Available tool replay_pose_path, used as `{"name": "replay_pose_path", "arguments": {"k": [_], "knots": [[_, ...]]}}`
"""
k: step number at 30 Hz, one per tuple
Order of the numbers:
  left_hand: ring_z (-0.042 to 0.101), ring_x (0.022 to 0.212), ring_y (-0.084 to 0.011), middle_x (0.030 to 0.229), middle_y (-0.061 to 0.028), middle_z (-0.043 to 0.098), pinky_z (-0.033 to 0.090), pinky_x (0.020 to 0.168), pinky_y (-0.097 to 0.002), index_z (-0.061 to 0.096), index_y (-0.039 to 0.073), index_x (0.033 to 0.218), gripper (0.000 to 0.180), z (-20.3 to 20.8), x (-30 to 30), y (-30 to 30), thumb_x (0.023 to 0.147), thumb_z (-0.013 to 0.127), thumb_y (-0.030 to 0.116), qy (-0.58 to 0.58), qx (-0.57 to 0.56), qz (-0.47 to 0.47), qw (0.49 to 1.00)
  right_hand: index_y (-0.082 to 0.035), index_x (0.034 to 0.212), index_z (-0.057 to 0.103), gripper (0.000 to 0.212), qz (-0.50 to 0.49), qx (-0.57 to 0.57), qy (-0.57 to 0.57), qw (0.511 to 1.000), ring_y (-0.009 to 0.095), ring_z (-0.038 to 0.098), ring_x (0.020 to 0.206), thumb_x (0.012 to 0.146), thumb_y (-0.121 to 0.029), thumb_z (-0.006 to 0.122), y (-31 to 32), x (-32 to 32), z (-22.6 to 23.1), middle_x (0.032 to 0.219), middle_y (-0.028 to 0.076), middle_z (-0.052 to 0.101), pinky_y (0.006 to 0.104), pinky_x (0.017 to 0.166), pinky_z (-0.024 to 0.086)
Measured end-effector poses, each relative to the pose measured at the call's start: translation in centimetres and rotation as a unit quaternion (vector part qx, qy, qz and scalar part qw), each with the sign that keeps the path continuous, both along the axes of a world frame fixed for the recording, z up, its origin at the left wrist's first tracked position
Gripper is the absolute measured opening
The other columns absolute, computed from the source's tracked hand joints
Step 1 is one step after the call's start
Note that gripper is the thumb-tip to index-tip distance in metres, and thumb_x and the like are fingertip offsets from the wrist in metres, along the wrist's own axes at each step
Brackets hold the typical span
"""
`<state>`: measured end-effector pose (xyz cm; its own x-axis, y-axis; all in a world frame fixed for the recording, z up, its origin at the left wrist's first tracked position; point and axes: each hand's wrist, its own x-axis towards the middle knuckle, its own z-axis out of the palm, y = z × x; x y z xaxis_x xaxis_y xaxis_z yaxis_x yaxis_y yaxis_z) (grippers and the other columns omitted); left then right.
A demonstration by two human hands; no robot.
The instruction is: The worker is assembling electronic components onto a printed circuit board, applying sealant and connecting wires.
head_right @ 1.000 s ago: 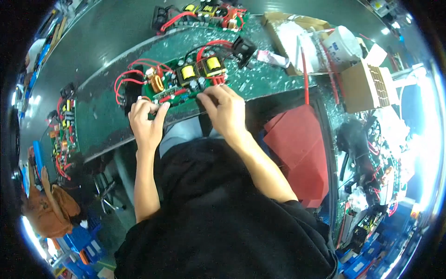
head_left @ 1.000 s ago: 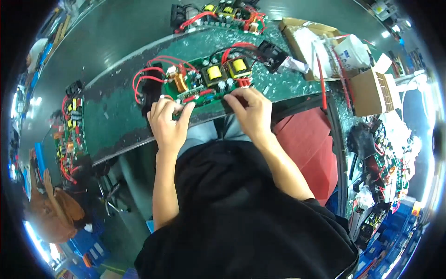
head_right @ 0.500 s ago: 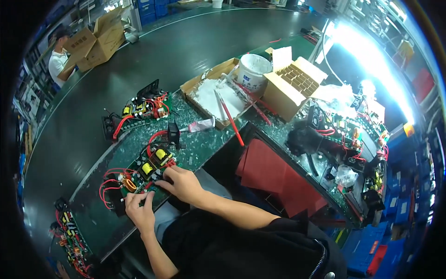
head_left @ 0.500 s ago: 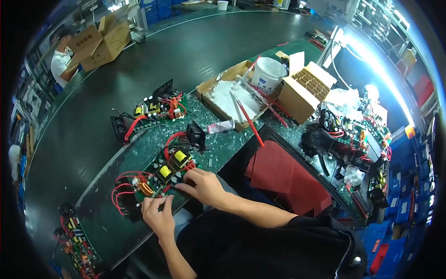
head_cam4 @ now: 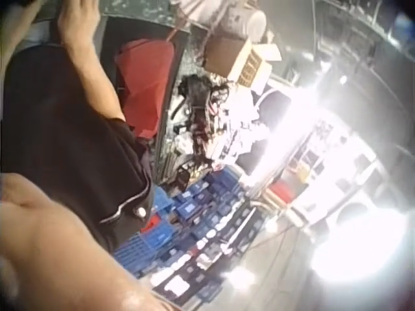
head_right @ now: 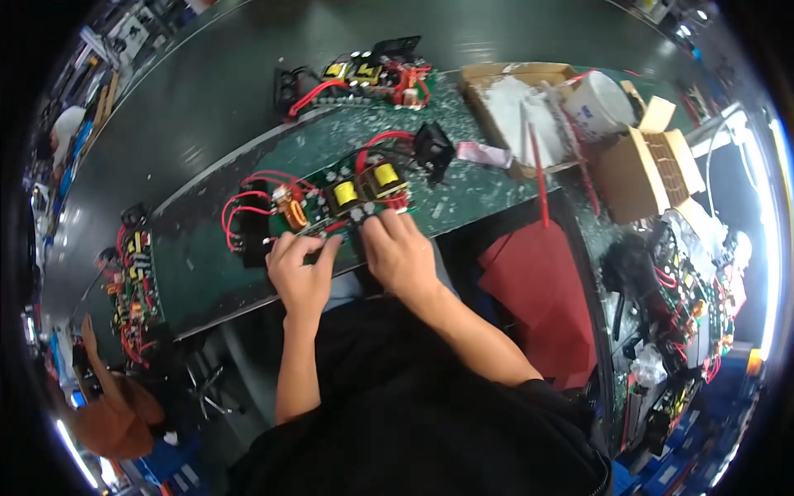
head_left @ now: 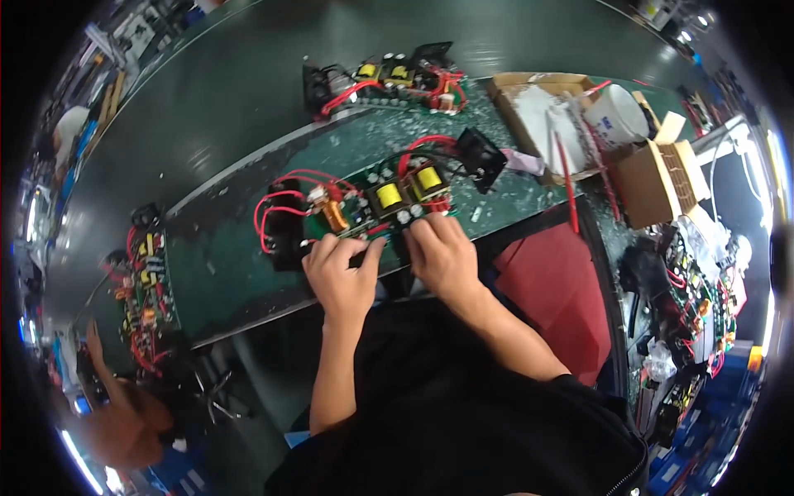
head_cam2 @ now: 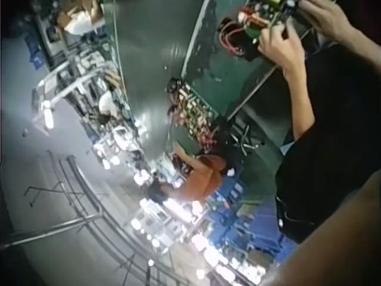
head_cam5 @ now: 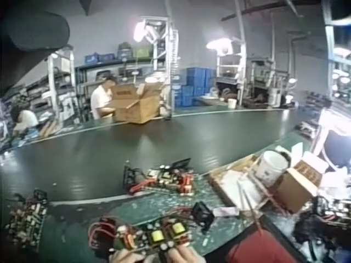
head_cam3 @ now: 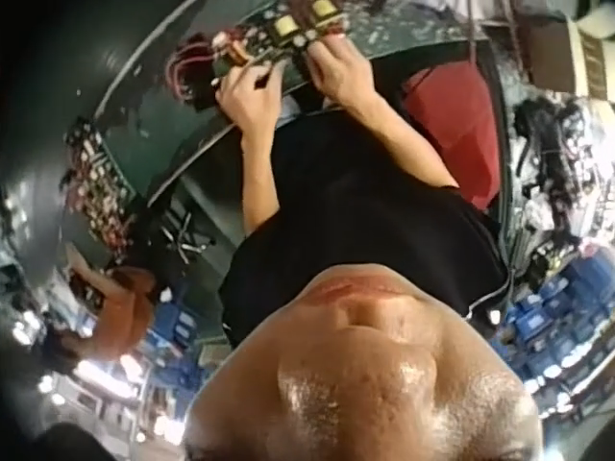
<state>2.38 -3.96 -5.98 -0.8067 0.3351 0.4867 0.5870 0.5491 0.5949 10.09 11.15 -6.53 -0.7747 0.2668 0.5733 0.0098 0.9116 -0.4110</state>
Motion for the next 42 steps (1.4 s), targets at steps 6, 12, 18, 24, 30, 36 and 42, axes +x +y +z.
{"name": "replay_pose_path", "arguments": {"k": [6,12,18,24,30,36,42], "knots": [[0.06,0.076,-0.0247,0.077,-0.0001,0.06,0.042,0.075,-0.0389,0.069,0.01,0.089,0.02,1.9,0.3,-0.9,0.081,0.083,0.022,0.08,0.029,0.045,0.995,-0.003,0.079,0.065,0.015,0.015,-0.128,0.028,0.991,0.029,0.063,0.066,0.083,-0.009,0.079,0.6,0.6,4.5,0.075,0.01,0.061,0.0392,0.058,0.05],[0.05,0.115,-0.0404,0.119,-0.0273,0.055,0.039,0.099,-0.0487,0.051,-0.01,0.12,0.084,4.8,-6.3,-4.4,0.07,0.089,0.045,-0.052,-0.055,0.228,0.971,0.005,0.123,0.058,0.055,-0.205,-0.159,-0.167,0.951,0.029,0.067,0.091,0.098,-0.043,0.065,8.8,-2.7,13.6,0.099,0.022,0.069,0.041,0.082,0.051],[0.068,0.092,-0.0429,0.091,-0.025,0.069,0.054,0.082,-0.0496,0.066,-0.003,0.087,0.049,4.5,-10.5,-4.1,0.066,0.082,0.038,-0.321,-0.107,0.189,0.922,0.007,0.145,0.043,0.074,-0.034,-0.442,-0.384,0.81,0.021,0.066,0.097,0.09,-0.033,0.073,14.7,-6.2,13.2,0.113,0.017,0.066,0.0323,0.085,0.053],[0.067,0.089,-0.0451,0.097,-0.0211,0.065,0.054,0.077,-0.0549,0.057,0.001,0.098,0.038,5.6,-10.1,-3.4,0.073,0.079,0.019,-0.319,-0.106,0.269,0.903,0.006,0.113,0.057,0.04,0.0,-0.444,-0.407,0.799,0.022,0.065,0.082,0.08,-0.01,0.072,16.1,-6.0,9.5,0.097,0.014,0.067,0.0351,0.073,0.054],[0.065,0.094,-0.0434,0.11,-0.0214,0.056,0.054,0.078,-0.0525,0.058,0.003,0.098,0.028,12.8,-9.0,-6.5,0.074,0.072,0.009,-0.329,-0.134,0.336,0.872,0.002,0.111,0.054,0.03,-0.029,-0.588,-0.371,0.718,0.021,0.065,0.08,0.084,0.0,0.065,8.8,-7.1,20.0,0.094,0.011,0.065,0.0337,0.069,0.054],[0.068,0.085,-0.0406,0.11,-0.0188,0.055,0.058,0.071,-0.0467,0.058,0.003,0.106,0.026,24.5,-10.2,-19.8,0.083,0.067,0.012,-0.181,-0.168,0.401,0.882,-0.001,0.12,0.048,0.03,0.044,-0.681,-0.389,0.619,0.029,0.07,0.081,0.092,-0.003,0.058,-4.0,-9.8,27.6,0.099,0.014,0.062,0.0431,0.067,0.063],[0.069,0.072,-0.0288,0.1,-0.0118,0.055,0.057,0.06,-0.0404,0.061,0.005,0.108,0.028,31.3,-18.7,-41.1,0.082,0.069,0.011,0.061,-0.27,0.393,0.877,0.004,0.12,0.057,0.027,0.074,-0.756,-0.559,0.334,0.028,0.068,0.101,0.1,-0.015,0.054,-26.1,-15.4,27.3,0.109,0.019,0.067,0.0367,0.092,0.056]]}}
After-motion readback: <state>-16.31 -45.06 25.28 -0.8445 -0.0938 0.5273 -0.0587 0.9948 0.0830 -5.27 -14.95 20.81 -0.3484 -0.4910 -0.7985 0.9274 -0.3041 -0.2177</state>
